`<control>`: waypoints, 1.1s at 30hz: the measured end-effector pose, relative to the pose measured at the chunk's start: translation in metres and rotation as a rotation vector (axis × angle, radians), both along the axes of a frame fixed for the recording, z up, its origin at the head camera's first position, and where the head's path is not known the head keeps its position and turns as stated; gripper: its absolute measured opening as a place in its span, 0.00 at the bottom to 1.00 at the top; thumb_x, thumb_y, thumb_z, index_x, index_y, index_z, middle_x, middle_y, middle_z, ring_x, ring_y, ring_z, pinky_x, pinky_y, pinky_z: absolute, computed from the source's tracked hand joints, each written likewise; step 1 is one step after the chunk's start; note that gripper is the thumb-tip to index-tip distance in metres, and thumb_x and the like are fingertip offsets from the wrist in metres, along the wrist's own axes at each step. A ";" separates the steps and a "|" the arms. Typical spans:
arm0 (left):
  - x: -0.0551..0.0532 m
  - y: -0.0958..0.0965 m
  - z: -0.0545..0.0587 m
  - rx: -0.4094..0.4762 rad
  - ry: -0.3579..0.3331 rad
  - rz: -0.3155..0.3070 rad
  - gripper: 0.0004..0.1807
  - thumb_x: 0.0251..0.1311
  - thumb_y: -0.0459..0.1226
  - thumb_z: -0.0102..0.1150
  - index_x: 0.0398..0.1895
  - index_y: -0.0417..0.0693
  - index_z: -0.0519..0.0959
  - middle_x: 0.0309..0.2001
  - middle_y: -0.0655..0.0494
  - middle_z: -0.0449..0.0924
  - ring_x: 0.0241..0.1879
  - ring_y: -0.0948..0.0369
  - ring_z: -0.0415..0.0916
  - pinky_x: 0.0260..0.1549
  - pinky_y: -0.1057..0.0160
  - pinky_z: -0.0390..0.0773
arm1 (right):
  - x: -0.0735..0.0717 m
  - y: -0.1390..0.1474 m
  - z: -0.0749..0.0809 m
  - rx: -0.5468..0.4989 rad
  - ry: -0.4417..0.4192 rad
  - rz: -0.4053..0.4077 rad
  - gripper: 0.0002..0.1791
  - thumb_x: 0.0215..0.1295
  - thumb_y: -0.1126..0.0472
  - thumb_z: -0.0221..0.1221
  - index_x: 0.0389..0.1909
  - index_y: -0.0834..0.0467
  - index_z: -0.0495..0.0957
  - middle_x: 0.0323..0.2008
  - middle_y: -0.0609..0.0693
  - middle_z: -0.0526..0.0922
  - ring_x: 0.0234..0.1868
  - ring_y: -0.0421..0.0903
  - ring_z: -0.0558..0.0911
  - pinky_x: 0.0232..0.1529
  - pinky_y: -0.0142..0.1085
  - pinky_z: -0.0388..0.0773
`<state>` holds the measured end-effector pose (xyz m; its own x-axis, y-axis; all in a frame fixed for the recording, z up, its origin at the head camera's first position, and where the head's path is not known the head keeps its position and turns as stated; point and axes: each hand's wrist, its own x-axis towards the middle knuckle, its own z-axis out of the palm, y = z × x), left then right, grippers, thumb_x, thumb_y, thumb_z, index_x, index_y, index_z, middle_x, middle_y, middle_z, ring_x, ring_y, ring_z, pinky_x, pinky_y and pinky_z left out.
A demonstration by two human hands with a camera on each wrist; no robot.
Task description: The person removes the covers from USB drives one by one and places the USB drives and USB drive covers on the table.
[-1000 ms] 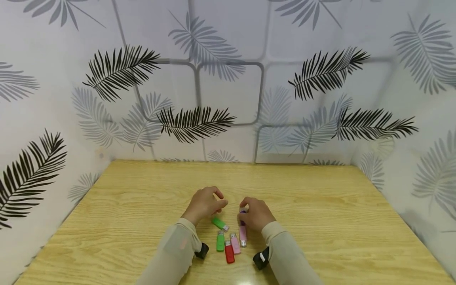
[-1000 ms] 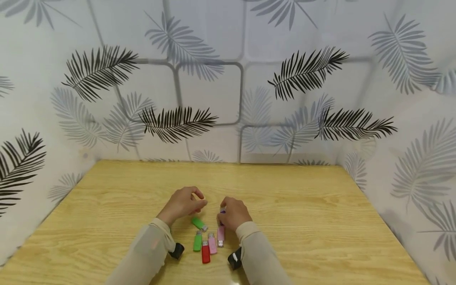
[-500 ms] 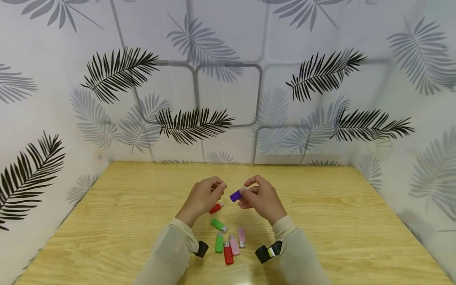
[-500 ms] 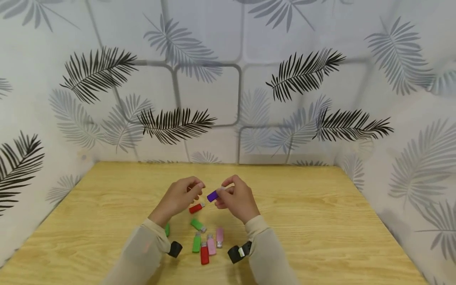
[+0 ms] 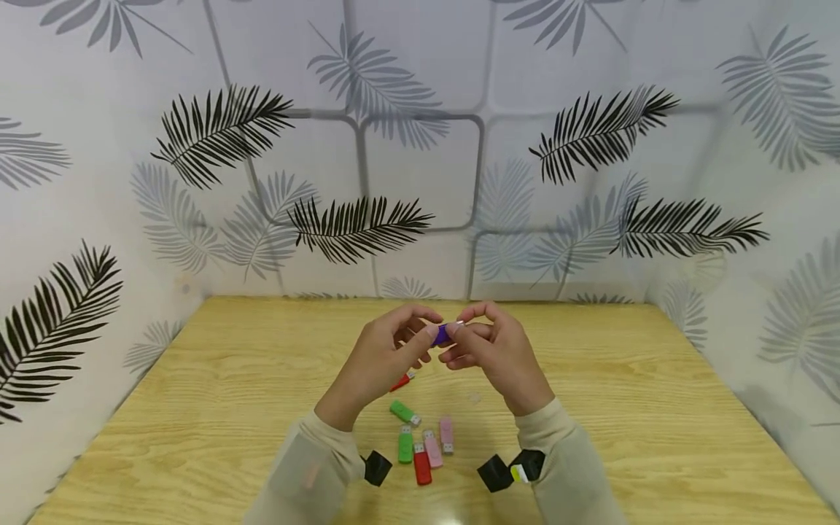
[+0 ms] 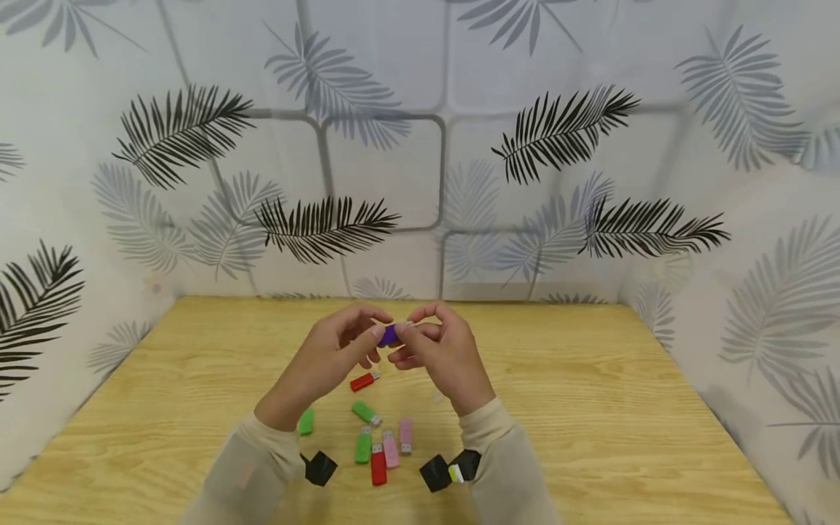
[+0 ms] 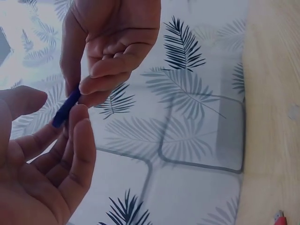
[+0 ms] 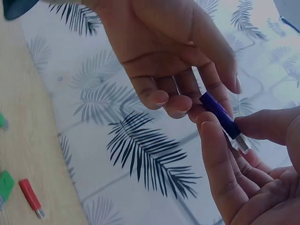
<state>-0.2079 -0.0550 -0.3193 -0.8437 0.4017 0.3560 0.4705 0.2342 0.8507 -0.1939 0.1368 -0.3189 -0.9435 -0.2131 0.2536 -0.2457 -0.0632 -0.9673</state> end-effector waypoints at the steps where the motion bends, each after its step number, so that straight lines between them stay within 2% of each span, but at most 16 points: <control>1: 0.002 0.000 0.002 0.010 0.012 -0.002 0.12 0.69 0.43 0.54 0.53 0.54 0.76 0.36 0.52 0.80 0.29 0.59 0.79 0.29 0.59 0.81 | 0.002 0.000 0.002 -0.006 0.002 0.004 0.15 0.68 0.61 0.59 0.46 0.64 0.66 0.36 0.60 0.85 0.30 0.50 0.86 0.37 0.46 0.83; 8: 0.009 0.001 0.010 0.027 0.142 0.003 0.12 0.63 0.39 0.62 0.49 0.54 0.78 0.37 0.59 0.81 0.26 0.59 0.77 0.25 0.61 0.79 | 0.009 0.000 0.012 0.019 0.037 0.038 0.14 0.68 0.60 0.59 0.44 0.64 0.68 0.33 0.56 0.85 0.30 0.49 0.84 0.36 0.44 0.82; 11: 0.007 0.000 0.008 0.068 0.163 -0.008 0.11 0.64 0.38 0.61 0.48 0.52 0.79 0.36 0.56 0.82 0.26 0.59 0.77 0.25 0.61 0.80 | 0.009 0.003 0.013 0.062 0.079 0.054 0.14 0.68 0.60 0.59 0.48 0.64 0.71 0.35 0.58 0.84 0.32 0.51 0.84 0.38 0.45 0.82; 15: 0.007 -0.004 0.008 0.119 0.129 -0.035 0.11 0.66 0.37 0.59 0.50 0.49 0.79 0.33 0.51 0.79 0.26 0.58 0.77 0.27 0.59 0.81 | 0.009 0.007 0.013 0.097 0.166 0.075 0.16 0.67 0.63 0.59 0.53 0.64 0.74 0.38 0.62 0.83 0.36 0.53 0.85 0.40 0.47 0.82; 19: 0.007 -0.004 0.009 0.153 0.072 -0.084 0.11 0.68 0.36 0.56 0.51 0.47 0.77 0.31 0.50 0.77 0.25 0.56 0.76 0.28 0.60 0.80 | 0.009 0.009 0.014 0.068 0.225 0.102 0.15 0.67 0.67 0.59 0.53 0.66 0.76 0.39 0.61 0.83 0.36 0.53 0.85 0.40 0.46 0.82; 23: 0.008 -0.002 0.009 0.177 0.031 -0.115 0.12 0.68 0.36 0.55 0.53 0.46 0.75 0.31 0.48 0.77 0.24 0.55 0.75 0.28 0.61 0.80 | 0.010 0.009 0.014 0.052 0.242 0.106 0.14 0.66 0.67 0.60 0.52 0.66 0.77 0.38 0.59 0.84 0.36 0.54 0.85 0.40 0.46 0.82; 30: 0.010 -0.001 0.007 0.180 0.038 -0.096 0.12 0.67 0.34 0.57 0.51 0.46 0.76 0.36 0.43 0.79 0.25 0.54 0.78 0.28 0.56 0.81 | 0.009 0.006 0.011 0.075 0.230 0.086 0.14 0.65 0.66 0.61 0.50 0.66 0.77 0.37 0.62 0.84 0.35 0.52 0.85 0.39 0.46 0.82; 33: 0.011 0.001 0.008 0.184 0.029 -0.097 0.12 0.65 0.34 0.59 0.51 0.46 0.76 0.39 0.44 0.80 0.26 0.54 0.79 0.29 0.52 0.81 | 0.009 0.007 0.011 0.070 0.235 0.069 0.13 0.65 0.66 0.61 0.49 0.66 0.77 0.36 0.60 0.85 0.34 0.52 0.86 0.38 0.46 0.82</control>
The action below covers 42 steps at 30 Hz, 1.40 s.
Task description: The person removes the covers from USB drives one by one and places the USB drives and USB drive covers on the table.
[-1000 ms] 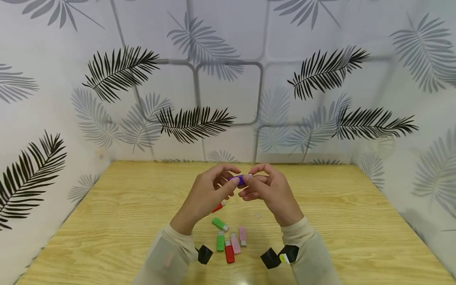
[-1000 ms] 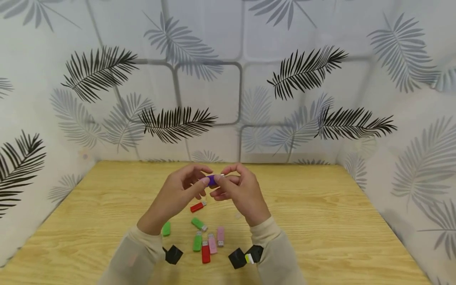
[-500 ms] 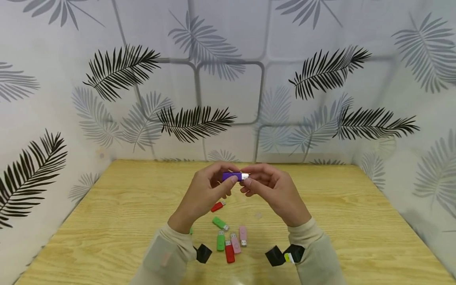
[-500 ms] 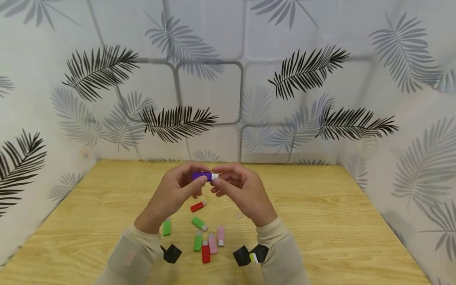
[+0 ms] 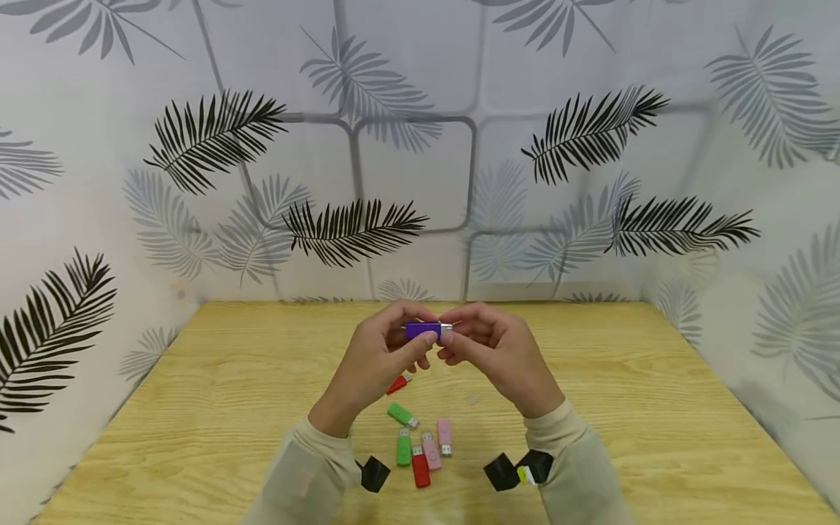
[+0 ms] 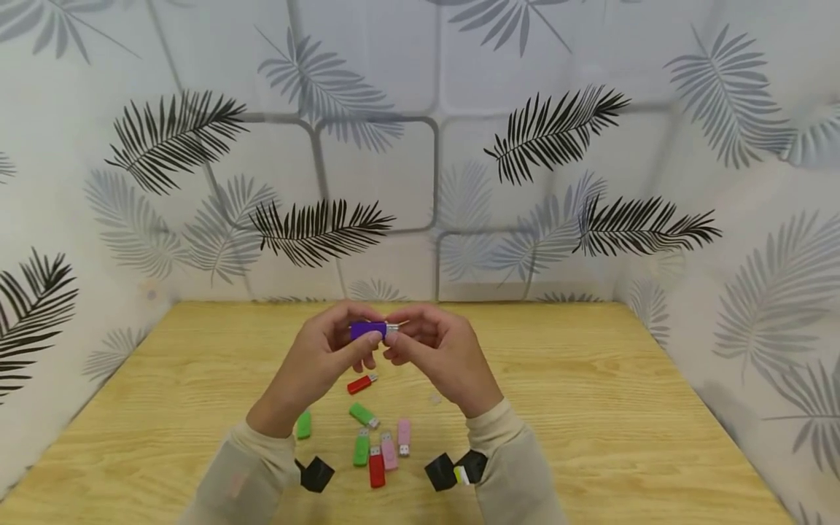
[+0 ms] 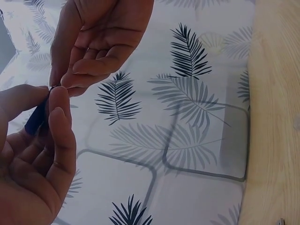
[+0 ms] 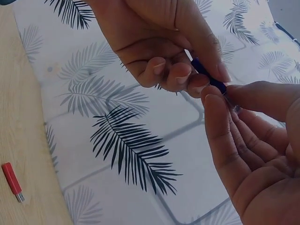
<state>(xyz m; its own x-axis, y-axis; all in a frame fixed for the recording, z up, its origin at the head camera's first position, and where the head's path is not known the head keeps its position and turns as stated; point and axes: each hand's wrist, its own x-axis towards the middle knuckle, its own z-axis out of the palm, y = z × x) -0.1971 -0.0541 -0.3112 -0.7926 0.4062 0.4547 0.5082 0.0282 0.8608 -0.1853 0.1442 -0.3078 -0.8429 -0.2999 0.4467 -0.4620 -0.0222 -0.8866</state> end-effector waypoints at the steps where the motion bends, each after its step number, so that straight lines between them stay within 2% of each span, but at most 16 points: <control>1: 0.000 0.000 0.000 0.002 -0.003 0.006 0.12 0.65 0.34 0.59 0.50 0.46 0.76 0.39 0.45 0.80 0.27 0.55 0.80 0.29 0.51 0.81 | 0.000 0.000 0.000 -0.001 0.004 -0.001 0.13 0.65 0.66 0.61 0.50 0.66 0.78 0.36 0.60 0.85 0.34 0.52 0.86 0.38 0.46 0.82; 4: 0.000 0.001 0.000 0.016 -0.006 0.032 0.12 0.63 0.34 0.62 0.49 0.46 0.77 0.39 0.49 0.81 0.27 0.55 0.80 0.30 0.50 0.81 | -0.001 -0.001 0.000 0.007 0.040 0.002 0.14 0.65 0.67 0.61 0.51 0.65 0.78 0.37 0.59 0.85 0.34 0.51 0.86 0.38 0.46 0.82; 9: -0.002 0.001 0.000 0.042 -0.002 0.060 0.12 0.61 0.36 0.63 0.47 0.43 0.79 0.37 0.49 0.82 0.25 0.56 0.79 0.29 0.53 0.82 | -0.002 -0.002 0.001 0.029 0.104 0.002 0.14 0.64 0.68 0.61 0.50 0.64 0.79 0.40 0.59 0.85 0.35 0.51 0.86 0.38 0.45 0.82; 15: -0.002 -0.002 0.001 0.071 -0.050 -0.006 0.10 0.62 0.33 0.62 0.44 0.39 0.79 0.34 0.42 0.81 0.23 0.58 0.78 0.27 0.61 0.81 | -0.003 0.000 0.001 0.045 0.131 0.049 0.11 0.64 0.70 0.61 0.47 0.67 0.79 0.39 0.64 0.84 0.35 0.51 0.86 0.37 0.45 0.82; 17: -0.002 -0.002 0.001 0.086 -0.057 -0.015 0.10 0.62 0.32 0.61 0.44 0.37 0.79 0.33 0.40 0.80 0.23 0.58 0.78 0.26 0.62 0.81 | -0.003 0.001 0.000 0.046 0.144 0.041 0.11 0.64 0.70 0.61 0.47 0.68 0.79 0.38 0.64 0.84 0.34 0.51 0.86 0.37 0.44 0.82; 23: -0.001 0.001 0.000 0.093 -0.054 0.054 0.11 0.61 0.33 0.63 0.45 0.38 0.79 0.34 0.45 0.83 0.23 0.58 0.80 0.27 0.61 0.82 | -0.004 -0.003 -0.002 0.041 0.166 -0.024 0.12 0.63 0.70 0.61 0.47 0.69 0.80 0.37 0.60 0.85 0.33 0.53 0.87 0.35 0.43 0.83; 25: -0.002 -0.001 0.001 0.083 -0.064 0.035 0.10 0.61 0.33 0.62 0.44 0.38 0.79 0.33 0.45 0.82 0.23 0.58 0.80 0.27 0.61 0.82 | -0.004 -0.002 -0.002 0.035 0.153 -0.009 0.12 0.63 0.70 0.61 0.46 0.69 0.80 0.37 0.61 0.85 0.33 0.53 0.86 0.35 0.43 0.83; 29: -0.004 -0.008 0.002 0.048 -0.098 -0.049 0.08 0.64 0.32 0.59 0.44 0.38 0.79 0.32 0.41 0.81 0.24 0.56 0.80 0.27 0.60 0.82 | -0.002 -0.001 0.000 0.021 0.111 0.067 0.11 0.63 0.71 0.61 0.46 0.69 0.79 0.37 0.66 0.84 0.33 0.53 0.86 0.36 0.46 0.82; 31: -0.004 -0.010 0.003 0.043 -0.107 -0.063 0.08 0.64 0.32 0.59 0.44 0.38 0.79 0.32 0.40 0.81 0.24 0.54 0.80 0.27 0.59 0.82 | -0.002 -0.001 0.000 0.019 0.101 0.078 0.11 0.63 0.71 0.61 0.46 0.69 0.79 0.38 0.68 0.83 0.34 0.52 0.86 0.37 0.46 0.82; 33: -0.004 -0.010 0.005 0.045 -0.114 -0.044 0.09 0.64 0.33 0.60 0.44 0.38 0.80 0.33 0.40 0.81 0.24 0.54 0.80 0.28 0.58 0.82 | -0.002 -0.003 0.000 0.021 0.103 0.049 0.11 0.63 0.70 0.61 0.46 0.68 0.80 0.38 0.68 0.83 0.33 0.51 0.87 0.37 0.45 0.82; 37: -0.003 -0.005 0.006 0.058 -0.129 0.038 0.09 0.62 0.34 0.62 0.43 0.38 0.80 0.32 0.40 0.83 0.23 0.53 0.81 0.27 0.58 0.82 | -0.003 -0.007 -0.002 0.007 0.112 -0.023 0.11 0.63 0.70 0.62 0.45 0.68 0.80 0.38 0.65 0.84 0.32 0.50 0.87 0.36 0.44 0.82; 39: -0.002 -0.004 0.006 0.062 -0.145 0.062 0.09 0.62 0.34 0.62 0.42 0.38 0.80 0.31 0.43 0.83 0.22 0.54 0.81 0.27 0.58 0.82 | -0.004 -0.007 -0.003 0.000 0.108 -0.030 0.11 0.62 0.71 0.62 0.45 0.69 0.80 0.37 0.64 0.85 0.32 0.51 0.87 0.36 0.44 0.82; 42: -0.003 -0.004 0.005 0.054 -0.159 0.034 0.09 0.62 0.34 0.62 0.43 0.37 0.80 0.30 0.45 0.83 0.23 0.54 0.81 0.27 0.58 0.82 | -0.004 -0.005 -0.004 -0.001 0.085 -0.013 0.11 0.63 0.70 0.62 0.45 0.68 0.80 0.37 0.65 0.84 0.33 0.52 0.87 0.36 0.44 0.82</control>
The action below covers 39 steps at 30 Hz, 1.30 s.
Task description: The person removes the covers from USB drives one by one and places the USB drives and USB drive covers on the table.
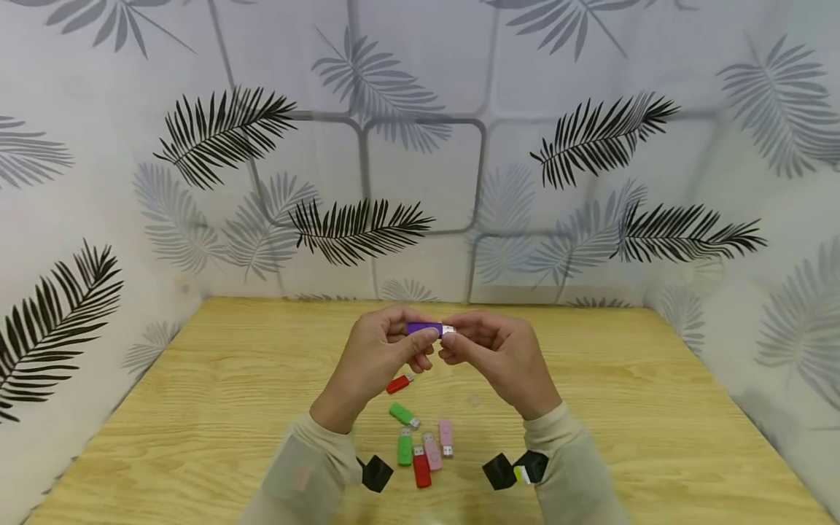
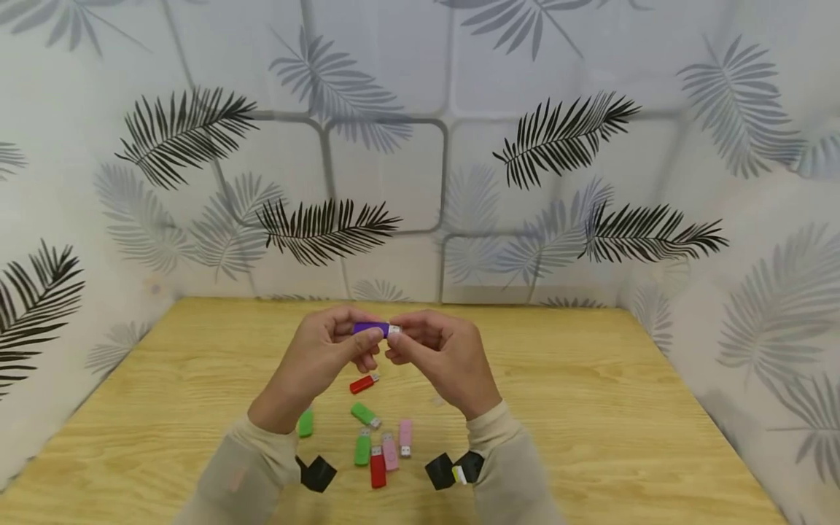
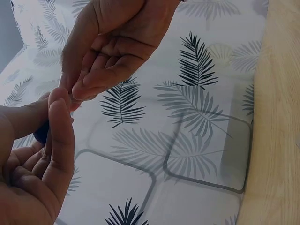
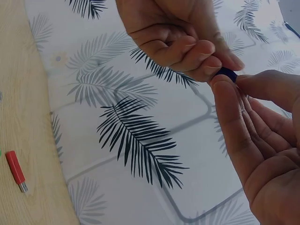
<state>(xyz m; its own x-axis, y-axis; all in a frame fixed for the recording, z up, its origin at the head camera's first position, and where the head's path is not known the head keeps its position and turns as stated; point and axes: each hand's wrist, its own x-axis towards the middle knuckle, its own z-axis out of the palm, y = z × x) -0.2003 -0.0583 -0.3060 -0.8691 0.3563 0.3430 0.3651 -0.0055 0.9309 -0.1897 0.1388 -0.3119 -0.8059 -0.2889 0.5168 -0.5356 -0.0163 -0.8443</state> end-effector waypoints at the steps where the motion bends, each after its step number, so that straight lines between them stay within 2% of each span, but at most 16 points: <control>1: -0.001 -0.001 0.000 -0.005 -0.003 -0.022 0.10 0.63 0.34 0.62 0.43 0.37 0.80 0.30 0.46 0.82 0.24 0.56 0.81 0.28 0.58 0.82 | 0.000 0.001 0.000 -0.001 -0.009 0.013 0.11 0.63 0.69 0.62 0.45 0.68 0.80 0.37 0.65 0.84 0.33 0.52 0.86 0.36 0.45 0.82; 4: -0.002 -0.006 0.000 -0.022 -0.007 -0.099 0.10 0.64 0.34 0.60 0.45 0.37 0.79 0.31 0.45 0.81 0.25 0.56 0.81 0.29 0.58 0.82 | 0.001 0.004 0.001 0.000 -0.030 0.062 0.11 0.62 0.69 0.62 0.45 0.68 0.79 0.37 0.66 0.84 0.33 0.53 0.86 0.37 0.47 0.82; 6: -0.003 -0.009 0.000 -0.025 -0.009 -0.128 0.10 0.64 0.33 0.59 0.45 0.37 0.79 0.31 0.44 0.81 0.26 0.56 0.81 0.30 0.57 0.82 | 0.002 0.004 0.001 0.003 -0.030 0.080 0.11 0.62 0.69 0.62 0.45 0.69 0.79 0.37 0.64 0.84 0.33 0.53 0.86 0.37 0.47 0.82; 8: -0.002 -0.010 0.000 -0.019 -0.016 -0.119 0.09 0.64 0.33 0.59 0.45 0.38 0.79 0.31 0.44 0.81 0.25 0.55 0.81 0.30 0.57 0.82 | 0.002 0.003 0.002 0.010 -0.022 0.065 0.11 0.63 0.69 0.62 0.45 0.69 0.79 0.37 0.63 0.85 0.33 0.53 0.86 0.36 0.46 0.82; 12: -0.004 -0.004 -0.001 0.012 -0.021 -0.049 0.10 0.62 0.35 0.62 0.43 0.38 0.80 0.31 0.43 0.83 0.24 0.56 0.81 0.29 0.58 0.83 | 0.002 0.000 0.002 0.017 -0.012 -0.017 0.11 0.63 0.68 0.63 0.45 0.68 0.81 0.36 0.62 0.85 0.32 0.51 0.87 0.36 0.44 0.82; 14: -0.005 -0.002 -0.001 0.018 -0.024 -0.033 0.11 0.61 0.36 0.63 0.42 0.38 0.80 0.31 0.43 0.83 0.24 0.56 0.81 0.29 0.58 0.83 | 0.001 0.000 0.002 0.019 -0.015 -0.034 0.11 0.63 0.68 0.63 0.45 0.68 0.80 0.36 0.62 0.85 0.32 0.51 0.87 0.36 0.44 0.83; 17: -0.006 -0.006 -0.001 0.007 -0.032 -0.062 0.12 0.62 0.37 0.62 0.44 0.38 0.80 0.32 0.43 0.83 0.25 0.56 0.81 0.30 0.58 0.83 | 0.001 0.006 0.004 0.025 -0.046 -0.019 0.12 0.63 0.67 0.63 0.46 0.68 0.80 0.36 0.60 0.86 0.34 0.52 0.87 0.37 0.45 0.82; 20: -0.008 -0.019 0.001 0.001 -0.041 -0.098 0.12 0.64 0.36 0.60 0.46 0.37 0.79 0.32 0.44 0.82 0.27 0.57 0.81 0.31 0.58 0.82 | 0.002 0.019 0.007 0.016 -0.073 0.003 0.13 0.64 0.67 0.62 0.48 0.69 0.79 0.36 0.62 0.85 0.35 0.52 0.86 0.39 0.47 0.82; 25: -0.009 -0.032 0.004 0.025 -0.027 -0.121 0.12 0.65 0.33 0.58 0.47 0.34 0.78 0.35 0.42 0.82 0.28 0.58 0.81 0.32 0.59 0.82 | 0.002 0.045 0.012 -0.041 -0.047 -0.040 0.13 0.63 0.69 0.61 0.48 0.69 0.78 0.36 0.62 0.84 0.35 0.50 0.86 0.39 0.47 0.81; 32: -0.012 -0.024 0.003 0.024 -0.038 -0.123 0.13 0.64 0.33 0.59 0.48 0.34 0.77 0.36 0.41 0.81 0.29 0.57 0.82 0.33 0.59 0.83 | 0.001 0.048 0.014 -0.080 -0.018 -0.028 0.14 0.62 0.70 0.62 0.48 0.70 0.77 0.37 0.59 0.84 0.37 0.51 0.86 0.40 0.46 0.81; 35: -0.012 -0.022 0.001 0.020 -0.057 -0.117 0.13 0.64 0.33 0.59 0.49 0.35 0.77 0.37 0.41 0.81 0.31 0.57 0.83 0.35 0.59 0.82 | 0.001 0.045 0.012 -0.068 -0.030 -0.017 0.14 0.62 0.71 0.62 0.48 0.70 0.77 0.38 0.59 0.84 0.38 0.51 0.86 0.40 0.47 0.81; 39: -0.010 -0.020 -0.001 0.007 -0.090 -0.137 0.14 0.66 0.33 0.57 0.52 0.35 0.75 0.40 0.41 0.81 0.36 0.56 0.83 0.39 0.58 0.82 | 0.000 0.041 0.010 -0.038 -0.051 -0.028 0.13 0.63 0.70 0.62 0.48 0.69 0.78 0.38 0.61 0.84 0.38 0.52 0.86 0.40 0.46 0.81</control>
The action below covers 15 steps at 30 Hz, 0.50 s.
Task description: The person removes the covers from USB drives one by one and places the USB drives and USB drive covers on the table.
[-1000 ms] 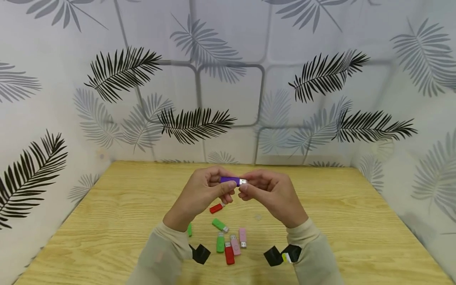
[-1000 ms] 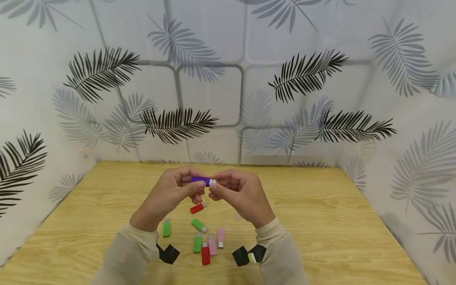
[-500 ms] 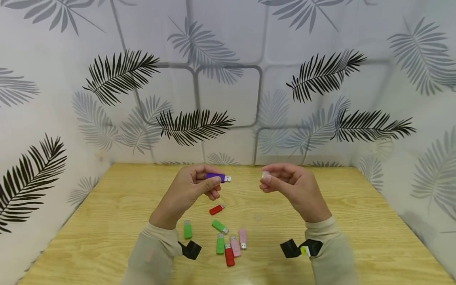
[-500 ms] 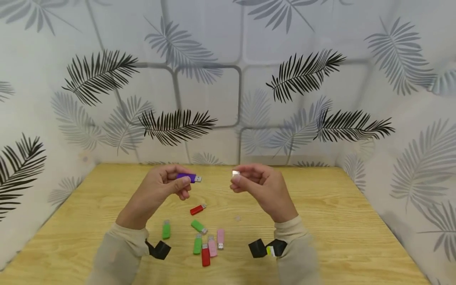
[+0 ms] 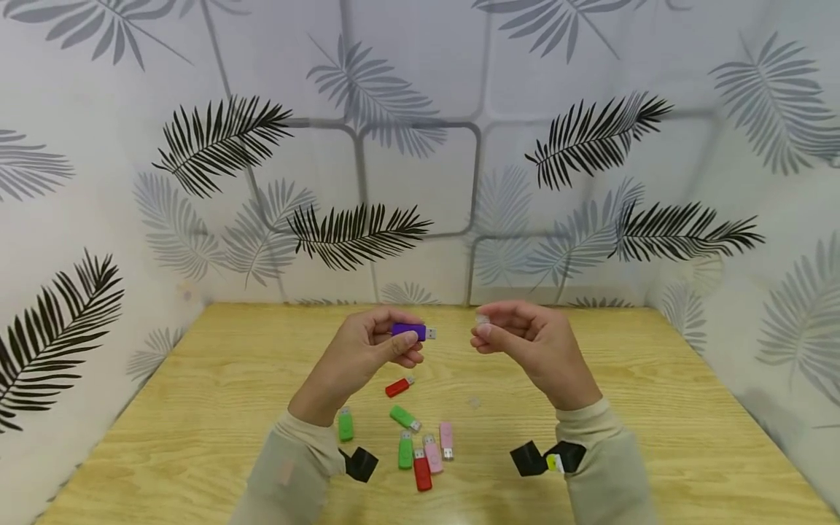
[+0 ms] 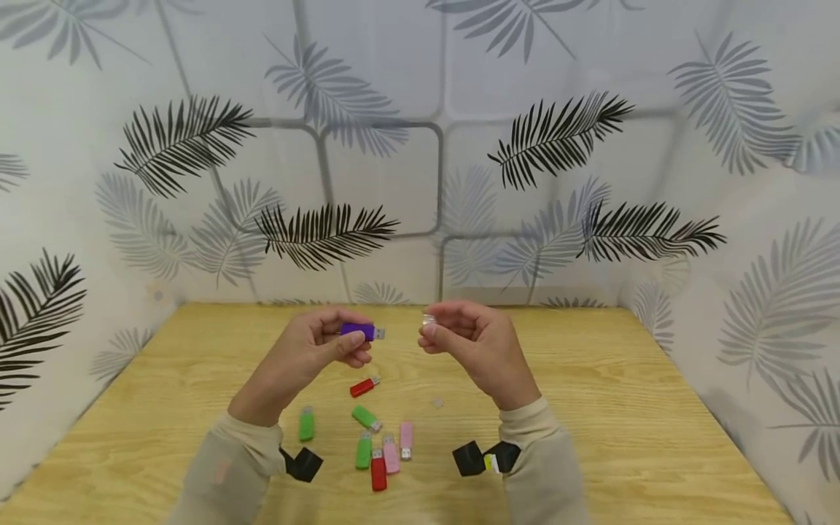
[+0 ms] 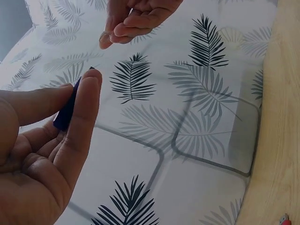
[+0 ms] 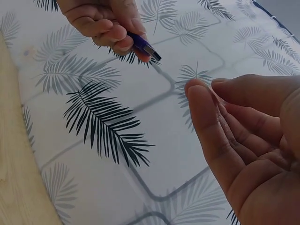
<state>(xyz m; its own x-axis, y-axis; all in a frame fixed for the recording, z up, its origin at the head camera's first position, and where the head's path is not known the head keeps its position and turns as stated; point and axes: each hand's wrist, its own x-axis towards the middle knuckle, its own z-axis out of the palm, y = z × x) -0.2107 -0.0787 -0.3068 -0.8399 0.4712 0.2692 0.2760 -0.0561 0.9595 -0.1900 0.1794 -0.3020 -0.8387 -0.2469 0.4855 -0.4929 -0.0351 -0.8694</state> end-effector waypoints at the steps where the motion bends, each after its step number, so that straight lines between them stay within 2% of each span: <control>1: 0.000 0.000 -0.001 -0.004 0.000 -0.009 0.15 0.66 0.33 0.56 0.54 0.34 0.74 0.41 0.41 0.81 0.37 0.55 0.83 0.40 0.57 0.81 | 0.000 -0.001 0.000 0.005 -0.005 -0.004 0.13 0.63 0.70 0.61 0.48 0.69 0.78 0.38 0.63 0.84 0.38 0.52 0.86 0.40 0.46 0.81; 6: -0.001 0.000 -0.002 -0.005 0.001 -0.020 0.18 0.66 0.30 0.56 0.58 0.35 0.72 0.48 0.40 0.80 0.44 0.54 0.83 0.45 0.56 0.80 | -0.002 -0.004 -0.001 0.044 -0.037 -0.023 0.14 0.63 0.69 0.62 0.49 0.69 0.78 0.38 0.62 0.84 0.37 0.52 0.86 0.39 0.45 0.82; 9: -0.001 0.002 -0.004 -0.030 0.005 -0.007 0.17 0.66 0.30 0.56 0.57 0.35 0.73 0.48 0.41 0.80 0.45 0.54 0.82 0.46 0.57 0.79 | -0.002 -0.004 -0.002 0.082 -0.061 -0.023 0.14 0.64 0.69 0.61 0.50 0.68 0.78 0.39 0.60 0.85 0.37 0.51 0.86 0.40 0.44 0.82; 12: -0.003 0.006 -0.009 -0.155 0.093 0.052 0.16 0.65 0.33 0.59 0.54 0.39 0.77 0.44 0.46 0.82 0.41 0.56 0.81 0.39 0.60 0.81 | -0.002 -0.003 -0.003 0.110 -0.087 -0.016 0.14 0.65 0.68 0.61 0.51 0.67 0.78 0.40 0.61 0.85 0.38 0.51 0.86 0.41 0.43 0.82; 15: -0.004 0.008 -0.014 -0.326 0.226 0.167 0.14 0.62 0.36 0.63 0.51 0.46 0.82 0.38 0.54 0.81 0.35 0.59 0.77 0.28 0.65 0.77 | -0.003 -0.003 -0.004 0.136 -0.108 -0.016 0.14 0.65 0.66 0.61 0.51 0.67 0.78 0.41 0.62 0.84 0.39 0.51 0.86 0.41 0.43 0.82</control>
